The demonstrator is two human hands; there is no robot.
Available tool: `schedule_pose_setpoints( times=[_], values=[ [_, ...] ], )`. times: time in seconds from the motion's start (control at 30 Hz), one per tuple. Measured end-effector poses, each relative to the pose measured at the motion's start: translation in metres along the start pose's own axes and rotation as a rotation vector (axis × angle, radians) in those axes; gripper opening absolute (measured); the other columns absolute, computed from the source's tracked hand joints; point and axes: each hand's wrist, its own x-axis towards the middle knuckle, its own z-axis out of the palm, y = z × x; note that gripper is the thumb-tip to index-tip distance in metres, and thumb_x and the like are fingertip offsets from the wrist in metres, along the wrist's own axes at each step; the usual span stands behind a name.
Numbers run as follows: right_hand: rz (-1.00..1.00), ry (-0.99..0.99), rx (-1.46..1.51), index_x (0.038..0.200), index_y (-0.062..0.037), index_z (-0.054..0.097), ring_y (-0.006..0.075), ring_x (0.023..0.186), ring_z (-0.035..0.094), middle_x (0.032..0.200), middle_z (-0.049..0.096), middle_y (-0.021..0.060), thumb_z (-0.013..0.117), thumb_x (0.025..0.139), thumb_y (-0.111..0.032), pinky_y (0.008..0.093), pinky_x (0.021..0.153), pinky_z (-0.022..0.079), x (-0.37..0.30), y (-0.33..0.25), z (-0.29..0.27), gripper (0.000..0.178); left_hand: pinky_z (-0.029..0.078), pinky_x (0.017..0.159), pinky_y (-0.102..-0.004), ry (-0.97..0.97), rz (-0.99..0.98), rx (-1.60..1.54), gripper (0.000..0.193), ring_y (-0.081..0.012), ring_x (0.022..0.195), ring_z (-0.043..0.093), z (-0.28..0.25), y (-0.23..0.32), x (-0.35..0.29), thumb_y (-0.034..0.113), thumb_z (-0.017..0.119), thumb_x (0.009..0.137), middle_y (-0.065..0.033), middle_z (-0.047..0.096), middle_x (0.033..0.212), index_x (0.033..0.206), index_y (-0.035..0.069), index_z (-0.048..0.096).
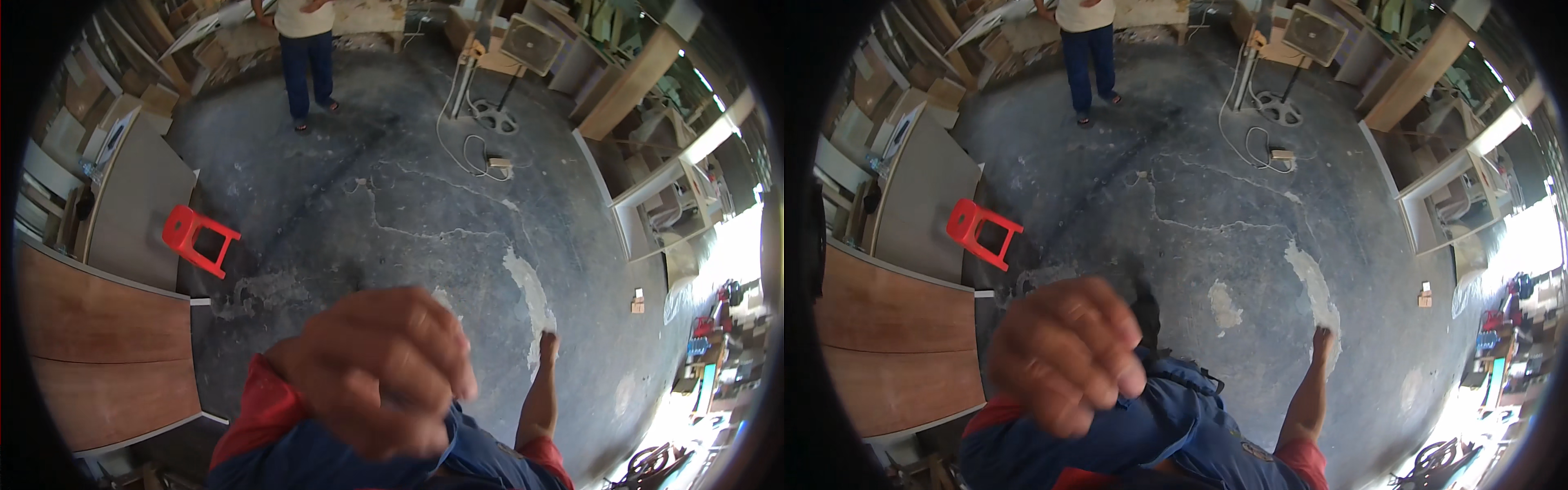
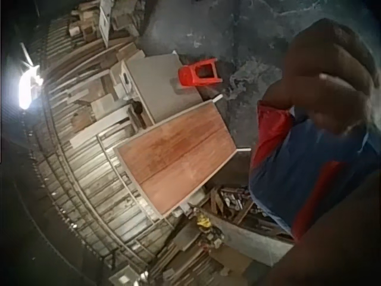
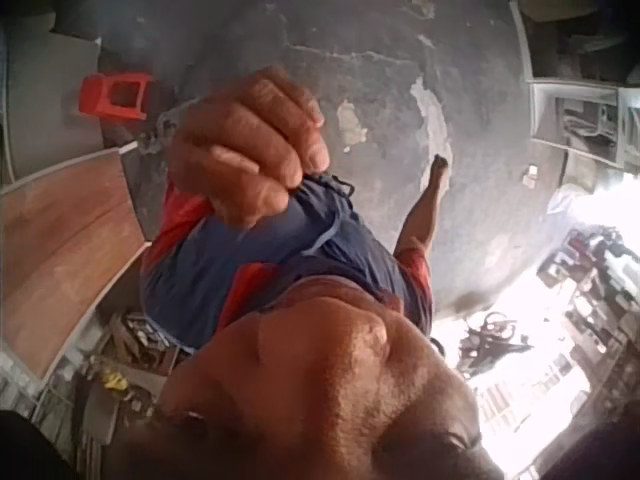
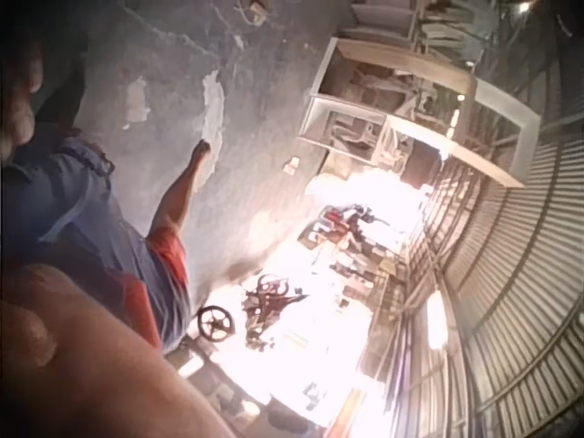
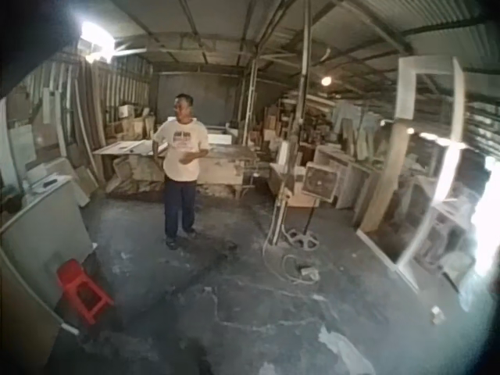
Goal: The person uses a pneumatic nail gun to attach a wooden panel to a white cabinet. They position the panel by hand and drive several nails along the edge to secure it.
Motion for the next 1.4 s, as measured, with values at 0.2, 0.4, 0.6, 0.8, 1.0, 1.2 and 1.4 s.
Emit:
schedule_pose_setpoints(
  times=[0.2,0.4,0.6,0.8,1.0,1.2,1.4],
  values=[
    [-0.122,-0.198,0.179,0.091,-0.0056,0.071,0.041,0.079,0.068,0.086,0.068,0.0229,0.059,0.092,-0.028,0.0446,0.063,0.051,0.146,-0.295,0.064,0.025,0.054,0.074,-0.0359,-0.191,0.417,0.167,0.039,-0.0218,0.083,0.069,-0.126,-0.142,0.042,0.013,0.058,0.097,-0.0068,0.071,0.1,0.13,0.034,0.058],
    [-0.116,-0.575,0.117,0.084,-0.0114,0.074,0.0389,0.081,0.069,0.087,0.07,0.0209,0.063,0.087,-0.029,0.0493,0.064,0.053,0.031,-0.301,0.205,0.021,0.054,0.073,-0.0349,-0.119,0.315,0.34,0.038,-0.0183,0.08,0.068,-0.231,-0.267,0.125,0.009,0.056,0.097,-0.0067,0.071,0.103,0.123,0.035,0.063],
    [0.461,-1.194,0.002,0.089,-0.01,0.073,0.0381,0.084,0.068,0.09,0.07,0.0195,0.061,0.086,-0.025,0.0489,0.068,0.053,-0.012,-0.365,0.225,0.019,0.055,0.075,-0.0354,-0.101,-0.036,0.416,0.026,-0.0189,0.079,0.071,-0.315,-0.416,0.154,0.009,0.064,0.09,-0.0023,0.07,0.097,0.111,0.022,0.071],
    [0.606,-1.162,0.009,0.094,-0.0087,0.072,0.0373,0.087,0.068,0.093,0.071,0.0182,0.059,0.086,-0.02,0.0485,0.072,0.054,0.16,-0.398,0.318,0.019,0.051,0.09,-0.0395,-0.7,-0.789,0.512,0.043,-0.0326,0.106,0.063,-0.413,-0.658,0.108,0.013,0.065,0.086,-0.0135,0.064,0.123,0.129,0.011,0.061],
    [-0.023,-0.809,-0.062,0.089,-0.0054,0.071,0.0389,0.086,0.067,0.091,0.071,0.0187,0.055,0.087,-0.025,0.0508,0.074,0.052,0.519,-0.464,0.464,0.025,0.046,0.101,-0.0386,-0.651,-1.593,0.29,0.051,-0.0325,0.118,0.06,-0.527,-0.821,-0.078,0.031,0.067,0.09,-0.0167,0.062,0.13,0.132,0.003,0.058],
    [-0.173,-0.385,0.261,0.088,-0.0029,0.069,0.0428,0.081,0.067,0.082,0.066,0.0253,0.054,0.092,-0.039,0.0514,0.069,0.049,0.957,-0.793,0.473,0.039,0.046,0.1,-0.0365,-0.1,-1.946,-0.076,0.044,-0.0239,0.118,0.06,-0.607,-0.922,-0.063,0.033,0.067,0.091,-0.015,0.066,0.123,0.122,0.001,0.064],
    [-0.319,-0.353,0.383,0.084,-0.0041,0.069,0.0452,0.078,0.064,0.079,0.065,0.0232,0.057,0.092,-0.036,0.053,0.067,0.05,1.106,-0.968,0.507,0.035,0.048,0.098,-0.0411,-0.287,-1.564,0.76,0.04,-0.035,0.113,0.062,-0.765,-1.068,-0.002,0.019,0.067,0.087,-0.0193,0.066,0.12,0.122,0.001,0.061]
  ],
)
